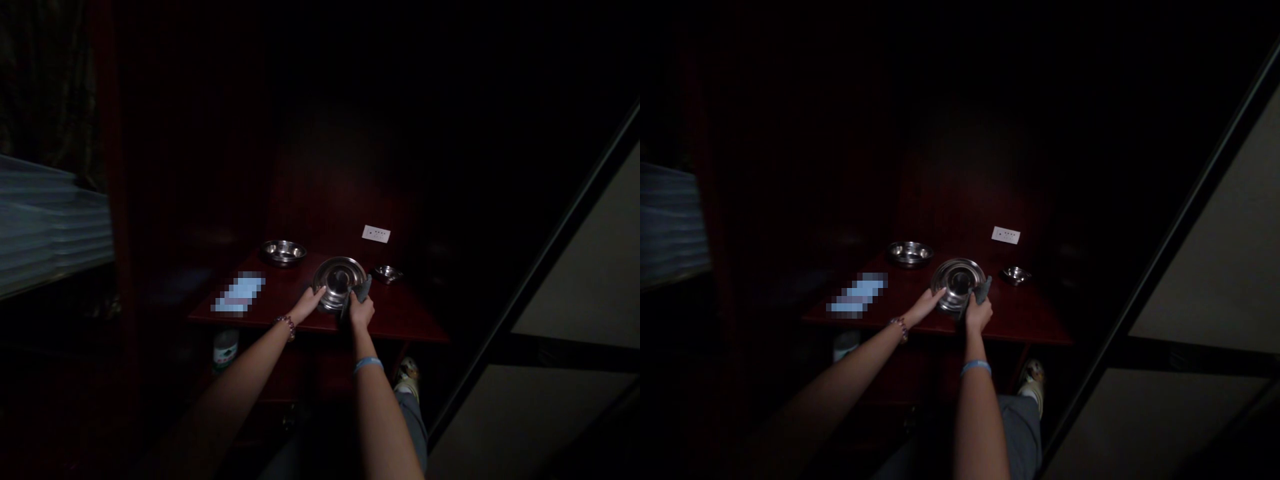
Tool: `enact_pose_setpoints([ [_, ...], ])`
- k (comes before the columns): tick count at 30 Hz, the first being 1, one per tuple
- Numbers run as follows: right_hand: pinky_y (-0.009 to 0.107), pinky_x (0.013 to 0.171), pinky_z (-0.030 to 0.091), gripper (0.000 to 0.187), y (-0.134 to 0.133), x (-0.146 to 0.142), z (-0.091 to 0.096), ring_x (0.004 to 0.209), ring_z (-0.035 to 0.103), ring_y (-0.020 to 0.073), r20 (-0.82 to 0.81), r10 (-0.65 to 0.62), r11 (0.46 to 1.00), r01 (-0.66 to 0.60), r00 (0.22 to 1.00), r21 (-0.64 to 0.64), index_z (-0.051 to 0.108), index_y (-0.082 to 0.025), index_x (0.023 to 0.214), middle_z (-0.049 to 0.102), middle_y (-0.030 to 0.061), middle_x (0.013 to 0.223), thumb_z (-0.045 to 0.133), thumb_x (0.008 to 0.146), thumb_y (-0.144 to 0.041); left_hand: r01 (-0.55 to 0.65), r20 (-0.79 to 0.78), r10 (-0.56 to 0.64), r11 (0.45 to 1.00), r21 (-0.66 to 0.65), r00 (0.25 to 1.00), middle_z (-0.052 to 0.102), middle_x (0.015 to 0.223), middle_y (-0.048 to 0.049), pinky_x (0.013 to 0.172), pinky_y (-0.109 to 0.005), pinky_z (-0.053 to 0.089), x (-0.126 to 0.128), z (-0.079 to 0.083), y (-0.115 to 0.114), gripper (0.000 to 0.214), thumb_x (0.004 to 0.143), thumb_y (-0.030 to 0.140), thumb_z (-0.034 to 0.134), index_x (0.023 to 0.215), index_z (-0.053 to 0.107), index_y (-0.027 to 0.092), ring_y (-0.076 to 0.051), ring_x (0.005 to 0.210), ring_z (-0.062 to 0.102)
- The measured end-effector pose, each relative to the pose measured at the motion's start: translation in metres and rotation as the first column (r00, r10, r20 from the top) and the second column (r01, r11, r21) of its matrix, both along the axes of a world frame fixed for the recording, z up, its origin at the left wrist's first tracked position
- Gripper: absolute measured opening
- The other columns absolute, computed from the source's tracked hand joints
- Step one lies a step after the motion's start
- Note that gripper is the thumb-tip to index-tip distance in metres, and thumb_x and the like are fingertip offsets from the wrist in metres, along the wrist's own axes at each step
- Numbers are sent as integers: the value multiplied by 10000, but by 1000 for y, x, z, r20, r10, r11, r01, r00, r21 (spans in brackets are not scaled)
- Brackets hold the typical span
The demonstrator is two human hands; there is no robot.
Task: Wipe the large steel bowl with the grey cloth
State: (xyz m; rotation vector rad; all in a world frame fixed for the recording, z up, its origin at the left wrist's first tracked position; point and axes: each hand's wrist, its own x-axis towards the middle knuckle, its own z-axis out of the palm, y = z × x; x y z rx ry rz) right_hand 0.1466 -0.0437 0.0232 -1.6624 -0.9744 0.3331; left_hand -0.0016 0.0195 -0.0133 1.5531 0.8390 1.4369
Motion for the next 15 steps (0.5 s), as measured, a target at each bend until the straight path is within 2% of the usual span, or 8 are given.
enact_pose_setpoints([
  [5,308,834,503,401,1,3,-1,981,672,269,-35,47,997,-49,998,-63,701,-128,1098,709,157,1041,617,806,-389,55,72,-55,999,5,996,659,1214,-119,1046,-379,408,-1,5,-5,492,810,472,600,1158,606,125,-253,1187,567],
  [10,301,830,521,377,7,4,-6,971,679,255,-176,69,994,-83,982,-78,708,-105,1057,712,158,1026,643,783,-355,105,25,-105,994,-27,994,574,1331,-142,1080,-375,369,0,7,-11,602,722,376,722,1234,551,111,-282,1245,515],
  [12,293,790,537,363,10,-1,-10,928,691,245,-253,100,989,-124,962,-79,714,-95,1023,725,149,953,661,766,-345,129,-9,-130,991,-28,992,581,1321,-148,1077,-380,374,1,6,-10,616,688,360,747,1218,561,108,-293,1241,519],
  [15,270,683,553,332,14,-11,-15,847,701,219,-354,176,982,-188,919,0,706,-103,1016,732,101,819,662,760,-312,135,-36,-137,990,-40,990,656,1213,-132,1043,-397,413,3,3,-6,515,703,365,711,1148,610,129,-296,1190,563],
])
